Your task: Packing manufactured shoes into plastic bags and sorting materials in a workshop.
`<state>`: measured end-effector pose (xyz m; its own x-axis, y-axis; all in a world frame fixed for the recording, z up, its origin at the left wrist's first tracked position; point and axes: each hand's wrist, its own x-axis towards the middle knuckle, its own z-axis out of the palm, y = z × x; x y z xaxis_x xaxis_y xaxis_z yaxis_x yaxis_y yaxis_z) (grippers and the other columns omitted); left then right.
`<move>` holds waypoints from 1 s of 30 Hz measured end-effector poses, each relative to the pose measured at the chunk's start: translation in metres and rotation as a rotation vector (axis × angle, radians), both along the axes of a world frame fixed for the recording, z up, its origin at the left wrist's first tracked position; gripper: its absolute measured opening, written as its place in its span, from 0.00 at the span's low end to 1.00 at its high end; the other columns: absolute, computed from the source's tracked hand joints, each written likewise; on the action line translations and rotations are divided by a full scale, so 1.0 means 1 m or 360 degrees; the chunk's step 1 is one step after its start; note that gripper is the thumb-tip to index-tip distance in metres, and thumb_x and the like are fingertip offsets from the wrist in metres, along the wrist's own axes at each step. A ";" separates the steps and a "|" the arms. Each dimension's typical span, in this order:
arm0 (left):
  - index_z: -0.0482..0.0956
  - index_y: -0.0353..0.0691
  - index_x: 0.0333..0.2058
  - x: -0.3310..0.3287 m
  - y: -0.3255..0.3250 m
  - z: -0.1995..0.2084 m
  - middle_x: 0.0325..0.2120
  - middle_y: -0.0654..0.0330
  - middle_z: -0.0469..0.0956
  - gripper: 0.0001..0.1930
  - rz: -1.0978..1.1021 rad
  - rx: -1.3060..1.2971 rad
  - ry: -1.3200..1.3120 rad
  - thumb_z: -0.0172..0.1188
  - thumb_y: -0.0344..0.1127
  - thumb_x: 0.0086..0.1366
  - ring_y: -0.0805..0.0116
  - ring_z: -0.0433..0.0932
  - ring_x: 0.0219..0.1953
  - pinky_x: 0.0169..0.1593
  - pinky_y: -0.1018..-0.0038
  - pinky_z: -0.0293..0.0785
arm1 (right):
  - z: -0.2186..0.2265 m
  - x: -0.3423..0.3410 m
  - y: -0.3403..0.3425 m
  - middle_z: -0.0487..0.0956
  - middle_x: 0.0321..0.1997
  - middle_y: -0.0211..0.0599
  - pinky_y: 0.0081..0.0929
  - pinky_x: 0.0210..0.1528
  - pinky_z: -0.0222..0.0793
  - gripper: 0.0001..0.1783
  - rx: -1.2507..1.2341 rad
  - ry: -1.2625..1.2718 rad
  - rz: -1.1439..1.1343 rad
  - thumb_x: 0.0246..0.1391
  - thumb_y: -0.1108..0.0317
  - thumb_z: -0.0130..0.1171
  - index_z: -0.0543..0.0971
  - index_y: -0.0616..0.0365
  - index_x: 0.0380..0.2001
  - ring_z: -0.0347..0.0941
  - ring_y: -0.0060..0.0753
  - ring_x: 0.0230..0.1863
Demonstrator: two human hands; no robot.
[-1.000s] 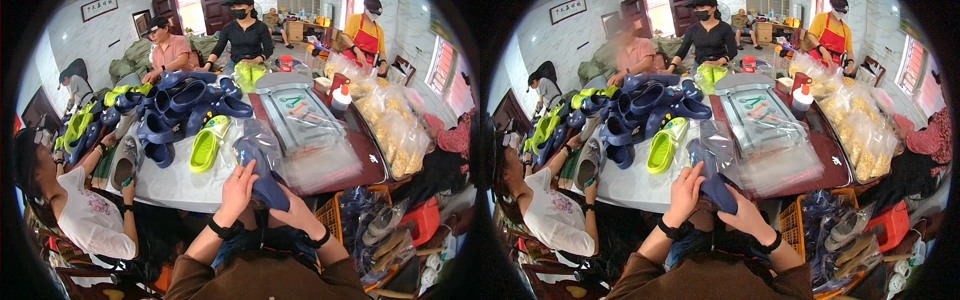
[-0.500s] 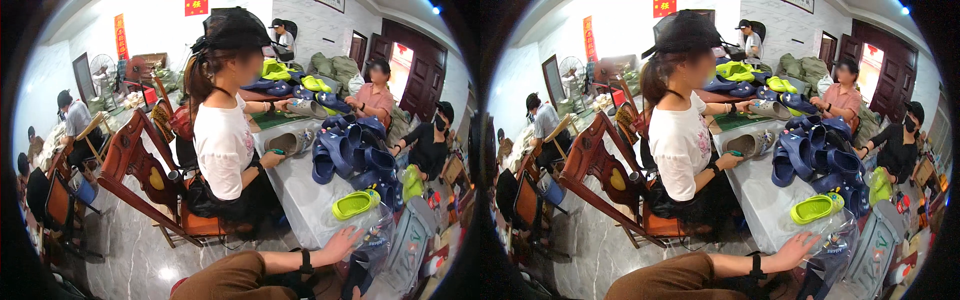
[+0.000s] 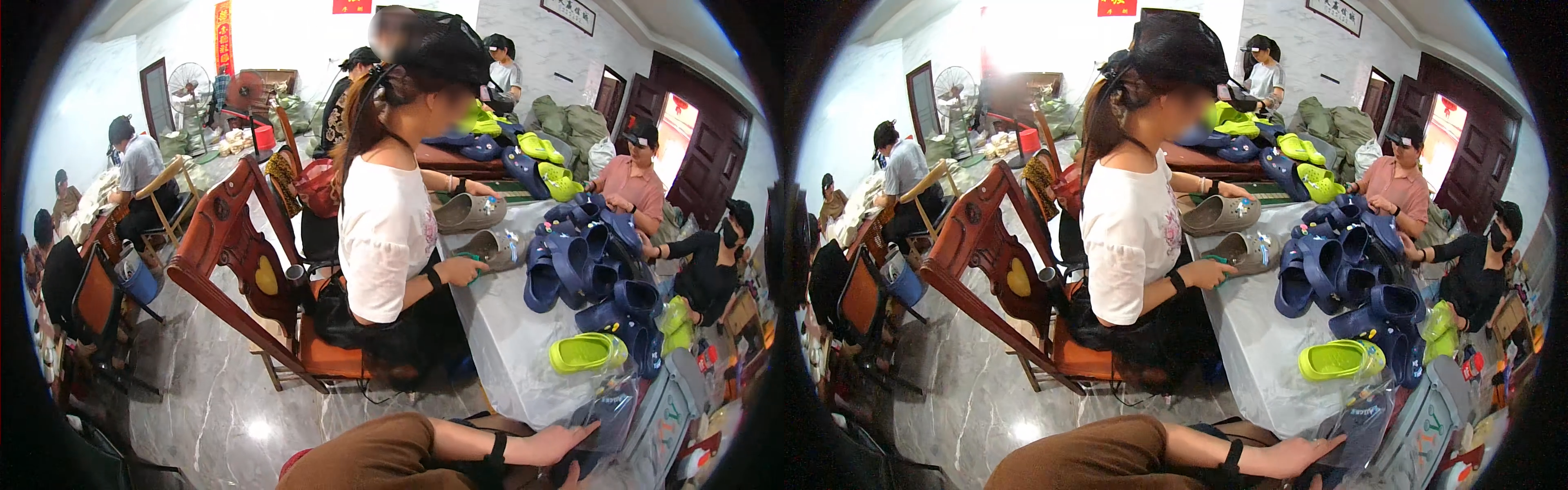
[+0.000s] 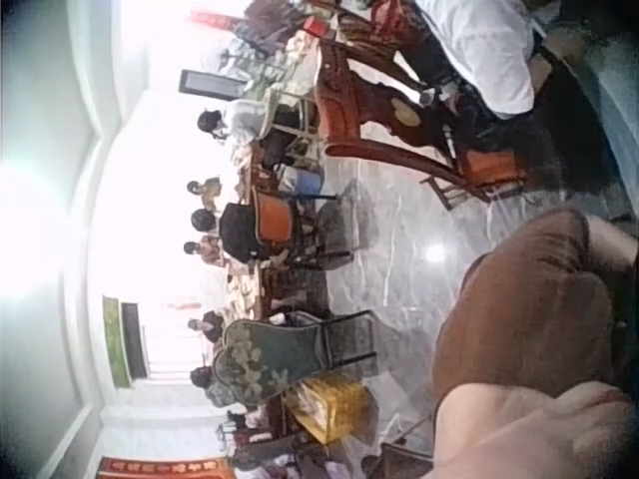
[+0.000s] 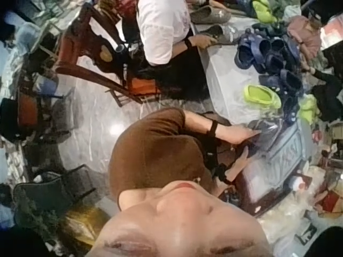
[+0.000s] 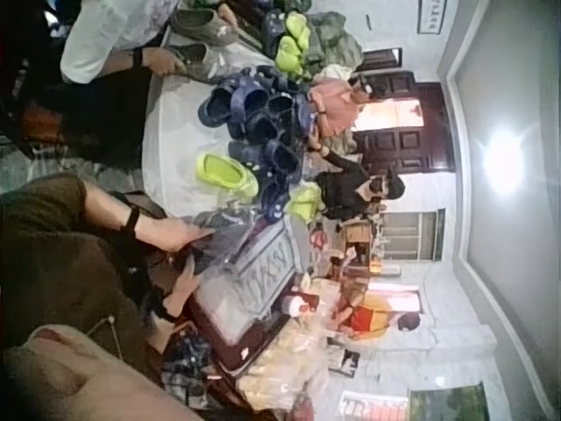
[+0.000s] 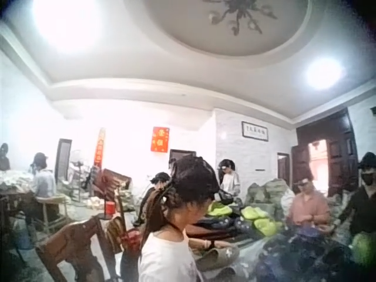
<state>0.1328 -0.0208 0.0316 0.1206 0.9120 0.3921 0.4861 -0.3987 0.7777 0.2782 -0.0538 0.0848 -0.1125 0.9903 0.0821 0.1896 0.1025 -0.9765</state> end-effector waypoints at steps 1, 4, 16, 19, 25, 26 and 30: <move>0.44 0.38 0.68 -0.002 0.005 -0.006 0.34 0.39 0.76 0.39 0.0049 0.0086 -0.0018 0.49 0.27 0.59 0.40 0.77 0.34 0.37 0.56 0.74 | -0.013 -0.001 0.008 0.66 0.62 0.54 0.39 0.60 0.63 0.31 0.0055 0.0043 -0.0028 0.59 0.68 0.58 0.62 0.69 0.62 0.65 0.45 0.58; 0.46 0.45 0.68 -0.011 0.000 0.005 0.34 0.40 0.77 0.39 0.0099 0.0046 0.0030 0.48 0.26 0.58 0.40 0.78 0.35 0.38 0.55 0.74 | -0.089 0.022 0.059 0.74 0.54 0.48 0.36 0.52 0.68 0.28 0.0186 0.0085 0.0020 0.54 0.65 0.60 0.69 0.67 0.56 0.71 0.41 0.50; 0.58 0.43 0.65 -0.027 -0.006 0.005 0.31 0.44 0.79 0.33 0.0285 0.0074 0.0066 0.48 0.26 0.58 0.44 0.79 0.35 0.38 0.55 0.75 | -0.070 0.025 0.035 0.74 0.51 0.50 0.33 0.57 0.63 0.32 0.0087 -0.0274 -0.0183 0.51 0.68 0.61 0.66 0.73 0.57 0.69 0.41 0.52; 0.59 0.43 0.64 -0.005 -0.010 0.000 0.35 0.44 0.79 0.33 -0.0029 0.0206 0.0227 0.50 0.27 0.58 0.46 0.79 0.36 0.38 0.55 0.75 | -0.085 0.019 0.034 0.75 0.50 0.50 0.33 0.56 0.64 0.30 0.0138 -0.0161 -0.0305 0.52 0.68 0.62 0.67 0.73 0.56 0.71 0.41 0.50; 0.63 0.43 0.62 -0.020 -0.018 0.009 0.46 0.45 0.77 0.29 0.0072 0.0096 0.0295 0.46 0.27 0.60 0.46 0.79 0.39 0.41 0.57 0.77 | -0.076 -0.002 0.037 0.80 0.42 0.52 0.32 0.47 0.70 0.27 0.0257 -0.0220 -0.0291 0.51 0.61 0.63 0.73 0.66 0.51 0.77 0.40 0.45; 0.64 0.46 0.62 -0.027 -0.015 0.007 0.45 0.44 0.77 0.27 0.0079 -0.0005 0.0246 0.47 0.29 0.62 0.45 0.79 0.38 0.41 0.57 0.77 | -0.070 -0.005 0.037 0.80 0.41 0.50 0.32 0.47 0.70 0.28 0.0201 -0.0119 -0.0260 0.51 0.60 0.63 0.73 0.66 0.52 0.77 0.39 0.44; 0.64 0.45 0.60 -0.040 -0.007 0.006 0.28 0.46 0.79 0.23 0.0429 0.0038 0.0140 0.48 0.31 0.66 0.43 0.78 0.31 0.34 0.55 0.72 | -0.047 0.005 0.029 0.80 0.39 0.48 0.31 0.46 0.70 0.33 0.0040 -0.0125 -0.0242 0.49 0.57 0.65 0.70 0.64 0.55 0.77 0.36 0.42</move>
<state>0.0924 -0.0274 0.0377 -0.0908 0.9063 0.4128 0.6423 -0.2635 0.7198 0.2831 -0.0247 0.0380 0.0316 0.9941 0.1038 0.2807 0.0909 -0.9555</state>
